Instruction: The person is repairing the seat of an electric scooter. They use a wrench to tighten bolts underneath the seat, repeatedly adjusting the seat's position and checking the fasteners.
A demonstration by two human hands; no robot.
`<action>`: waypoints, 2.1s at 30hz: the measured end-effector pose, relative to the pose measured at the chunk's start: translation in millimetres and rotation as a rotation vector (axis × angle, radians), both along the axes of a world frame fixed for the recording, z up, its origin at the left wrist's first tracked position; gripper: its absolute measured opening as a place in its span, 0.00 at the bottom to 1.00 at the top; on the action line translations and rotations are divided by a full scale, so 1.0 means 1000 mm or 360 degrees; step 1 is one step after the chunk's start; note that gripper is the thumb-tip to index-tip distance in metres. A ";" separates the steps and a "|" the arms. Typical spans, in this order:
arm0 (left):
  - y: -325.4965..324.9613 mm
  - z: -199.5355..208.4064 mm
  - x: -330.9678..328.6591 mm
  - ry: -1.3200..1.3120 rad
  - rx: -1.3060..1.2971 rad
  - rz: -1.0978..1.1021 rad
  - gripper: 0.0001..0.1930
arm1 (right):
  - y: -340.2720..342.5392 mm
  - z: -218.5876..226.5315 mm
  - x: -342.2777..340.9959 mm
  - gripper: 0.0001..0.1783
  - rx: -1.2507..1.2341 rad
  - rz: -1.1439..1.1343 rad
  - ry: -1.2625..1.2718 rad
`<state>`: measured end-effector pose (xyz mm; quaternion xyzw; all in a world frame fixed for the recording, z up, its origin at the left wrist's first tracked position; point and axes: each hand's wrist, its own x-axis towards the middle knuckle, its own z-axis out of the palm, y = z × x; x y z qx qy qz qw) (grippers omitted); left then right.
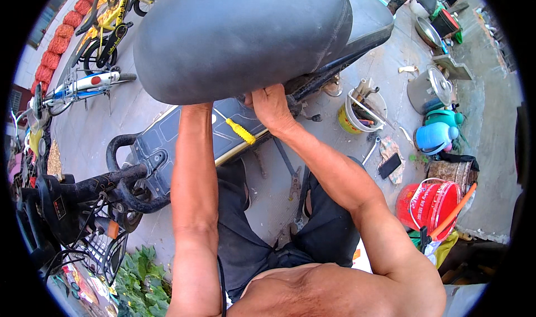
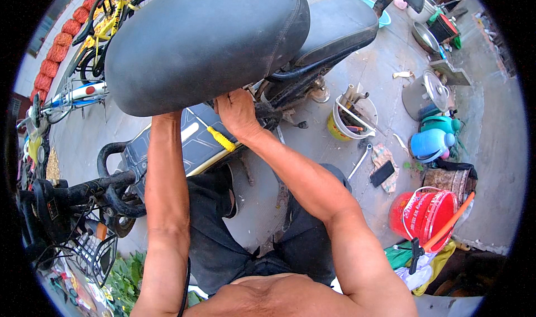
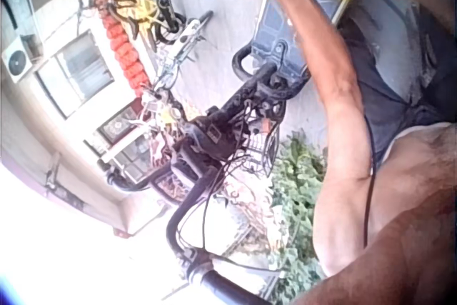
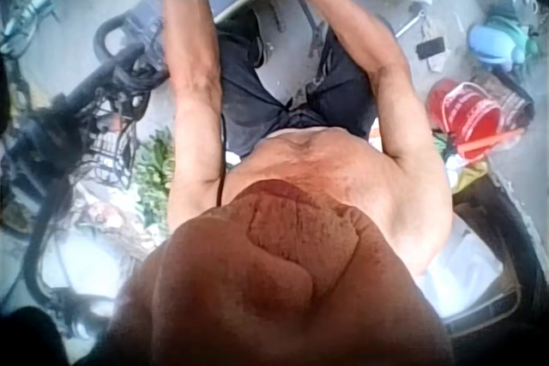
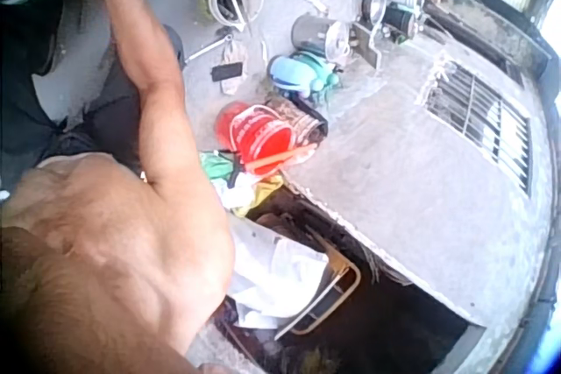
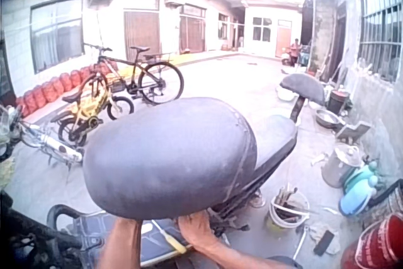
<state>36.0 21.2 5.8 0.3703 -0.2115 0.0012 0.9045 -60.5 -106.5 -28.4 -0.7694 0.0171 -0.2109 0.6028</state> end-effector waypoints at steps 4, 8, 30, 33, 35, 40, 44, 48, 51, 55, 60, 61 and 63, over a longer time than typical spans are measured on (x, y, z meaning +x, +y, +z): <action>-0.002 -0.014 -0.009 -0.0004 0.0072 0.0056 0.27 | -0.008 -0.009 0.007 0.20 -0.0237 -0.0183 -0.0360; -0.003 -0.018 -0.011 0.0002 0.0126 0.0079 0.27 | -0.018 -0.009 0.009 0.17 -0.0215 -0.0170 -0.0293; -0.013 -0.029 -0.013 0.0050 0.0151 0.0018 0.25 | 0.013 -0.009 0.009 0.12 0.0261 -0.0162 -0.0115; -0.013 -0.029 -0.014 0.0049 0.0157 0.0009 0.25 | 0.022 0.007 -0.001 0.13 0.0656 -0.0015 0.0110; -0.015 -0.028 -0.015 0.0055 0.0162 -0.0012 0.25 | 0.030 0.016 -0.005 0.13 0.0899 0.0065 0.0263; -0.009 -0.023 -0.011 0.0062 0.0131 -0.0050 0.25 | 0.047 0.022 0.001 0.16 0.1130 0.0108 -0.0001; -0.008 -0.020 -0.014 0.0083 0.0056 -0.0075 0.25 | 0.035 0.030 -0.016 0.17 0.1217 0.0343 0.0138; -0.006 -0.016 -0.012 0.0058 -0.0016 -0.0115 0.24 | 0.036 0.034 -0.040 0.20 0.1184 0.0098 0.0373; 0.006 -0.022 -0.015 -0.0065 0.0384 0.0124 0.24 | 0.037 0.019 -0.049 0.21 0.1206 0.0042 0.0462; 0.041 -0.025 -0.007 -0.0580 0.1605 0.0694 0.24 | 0.016 0.017 -0.072 0.19 0.1003 -0.0020 0.0491; 0.044 0.039 -0.022 0.0556 0.0416 0.0368 0.25 | -0.029 0.040 -0.094 0.20 0.1047 -0.0395 0.0371; 0.059 0.042 -0.018 0.0439 0.0285 0.0286 0.25 | -0.038 0.047 -0.094 0.21 0.0956 -0.0484 0.0269; 0.073 0.054 -0.022 0.0332 0.0061 0.0111 0.27 | -0.058 0.065 -0.090 0.25 0.0810 -0.0590 0.0064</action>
